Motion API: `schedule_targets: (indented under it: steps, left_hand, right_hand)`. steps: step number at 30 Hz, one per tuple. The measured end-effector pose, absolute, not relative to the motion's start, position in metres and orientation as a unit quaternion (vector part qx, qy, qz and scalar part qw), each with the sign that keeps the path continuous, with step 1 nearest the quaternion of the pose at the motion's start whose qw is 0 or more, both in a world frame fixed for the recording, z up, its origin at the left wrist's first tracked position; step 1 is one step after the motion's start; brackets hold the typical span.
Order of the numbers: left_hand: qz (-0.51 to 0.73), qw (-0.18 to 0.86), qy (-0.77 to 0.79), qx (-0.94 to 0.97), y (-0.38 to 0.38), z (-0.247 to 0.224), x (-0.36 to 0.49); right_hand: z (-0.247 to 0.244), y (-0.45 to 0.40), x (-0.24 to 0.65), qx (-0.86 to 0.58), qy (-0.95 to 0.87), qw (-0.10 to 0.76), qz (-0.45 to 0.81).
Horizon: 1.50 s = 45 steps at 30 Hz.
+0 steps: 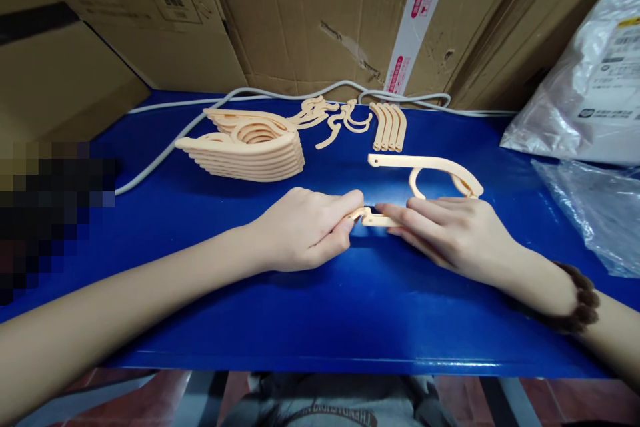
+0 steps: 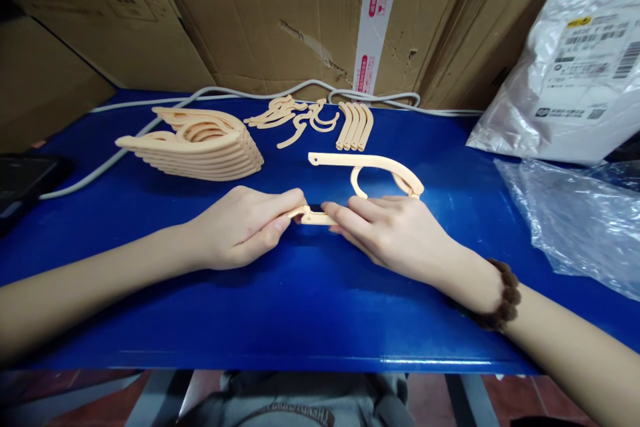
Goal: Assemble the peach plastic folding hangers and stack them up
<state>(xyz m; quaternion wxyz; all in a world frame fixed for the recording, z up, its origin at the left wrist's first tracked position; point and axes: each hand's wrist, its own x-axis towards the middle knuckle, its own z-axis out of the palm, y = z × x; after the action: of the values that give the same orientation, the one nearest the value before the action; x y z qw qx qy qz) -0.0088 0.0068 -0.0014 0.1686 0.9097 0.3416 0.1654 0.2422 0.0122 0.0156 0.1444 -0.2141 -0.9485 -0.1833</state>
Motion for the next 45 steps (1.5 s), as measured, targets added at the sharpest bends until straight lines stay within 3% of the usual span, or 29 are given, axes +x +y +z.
schedule_targets:
  steps: [5,17,23,29,33,40,45]
  left_hand:
    - [0.156,0.129,0.337,0.920,0.005,-0.002,-0.007]
    - [0.148,-0.183,0.295,0.926,0.008,-0.004,-0.003]
    - [0.137,-0.253,0.282,0.915,0.006,-0.001,-0.003]
    - [0.130,-0.366,0.262,0.883,-0.001,0.007,-0.001]
    - [0.133,-0.345,0.268,0.889,-0.002,0.007,0.000]
    - [0.142,-0.208,0.293,0.922,0.006,-0.008,-0.002]
    - [0.139,-0.256,0.297,0.909,0.002,-0.002,-0.001]
  right_hand:
    - [0.016,0.009,0.242,-0.216,-0.939,0.153,-0.218]
    - [0.016,0.008,0.240,-0.222,-0.938,0.146,-0.223]
    - [0.015,0.008,0.240,-0.231,-0.946,0.152,-0.170]
    - [0.018,0.008,0.244,-0.254,-0.955,0.151,-0.035]
    - [0.019,0.009,0.245,-0.253,-0.956,0.144,-0.033]
    - [0.017,0.007,0.243,-0.234,-0.945,0.169,-0.157]
    - [0.017,0.008,0.240,-0.262,-0.952,0.160,-0.017]
